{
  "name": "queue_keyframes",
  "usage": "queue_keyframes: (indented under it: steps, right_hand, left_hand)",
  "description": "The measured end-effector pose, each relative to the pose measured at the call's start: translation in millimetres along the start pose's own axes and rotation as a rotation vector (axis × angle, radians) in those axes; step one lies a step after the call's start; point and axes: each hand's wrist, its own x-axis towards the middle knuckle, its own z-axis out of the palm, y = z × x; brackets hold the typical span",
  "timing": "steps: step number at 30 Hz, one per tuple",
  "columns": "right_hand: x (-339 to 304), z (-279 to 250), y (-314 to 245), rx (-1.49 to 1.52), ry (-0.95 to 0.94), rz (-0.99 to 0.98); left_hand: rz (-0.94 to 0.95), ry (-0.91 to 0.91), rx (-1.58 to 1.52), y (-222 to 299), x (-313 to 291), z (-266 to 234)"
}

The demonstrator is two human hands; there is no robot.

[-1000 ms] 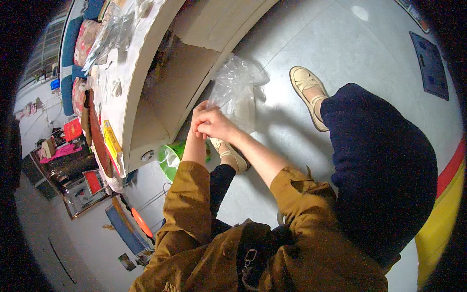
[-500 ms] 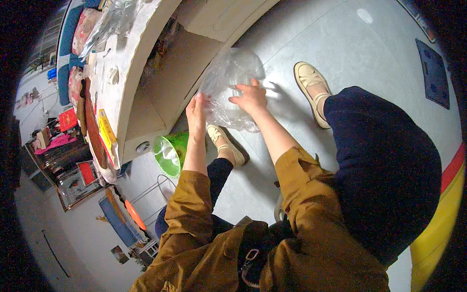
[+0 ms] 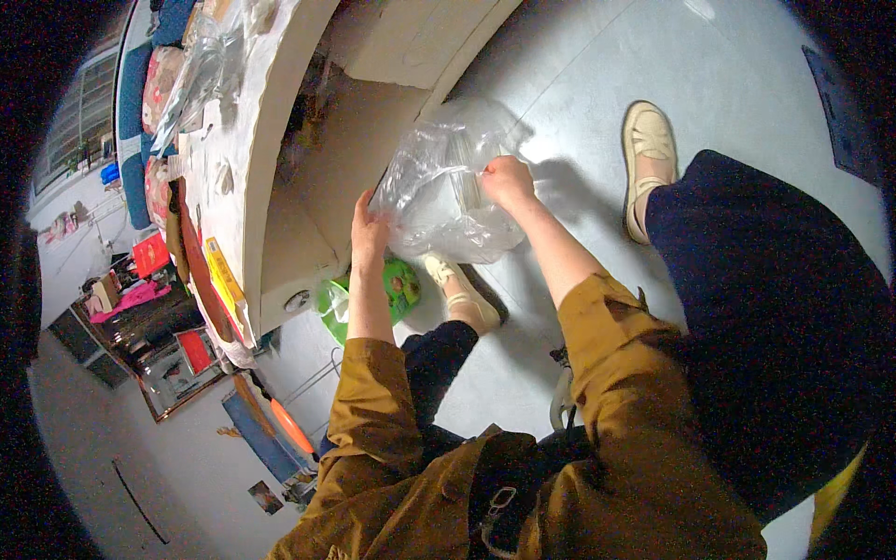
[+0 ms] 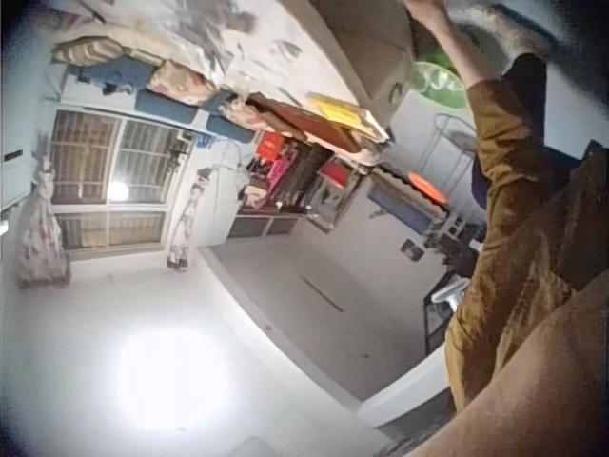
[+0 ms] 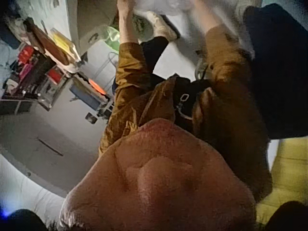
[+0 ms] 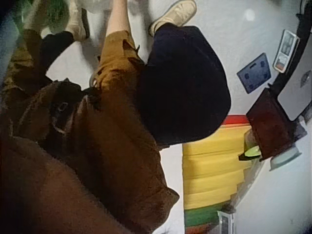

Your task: The person wipes a small metallic object and a countertop with a white cloth, then wrings the cloth in a basin of water. They continue wiping the countertop and a wooden stool, then open a drawer to retrieve a yellow box and a plastic bag, placing items into the bag and organizing the drawer contents.

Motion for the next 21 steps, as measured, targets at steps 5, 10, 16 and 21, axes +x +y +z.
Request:
queue_keyframes:
  steps: [5, 10, 16, 21]
  right_hand:
    - [21.0, -16.9, 20.3, 0.321, 0.114, -0.086]
    - [30.6, -51.9, 6.5, 0.226, 0.077, -0.076]
    - [45.4, -56.9, 13.5, 0.256, -0.021, -0.101]
    - [51.5, -61.1, 22.2, 0.221, 0.018, -0.092]
  left_hand:
    - [-0.170, -0.354, -0.468, 5.3, 47.1, -25.9]
    - [-0.109, -0.289, -0.350, 12.6, 138.4, -17.1]
    - [-0.052, -0.176, -0.129, -115.4, 310.5, -29.6]
    - [0.032, -0.075, 0.250, -64.0, 330.2, -22.0]
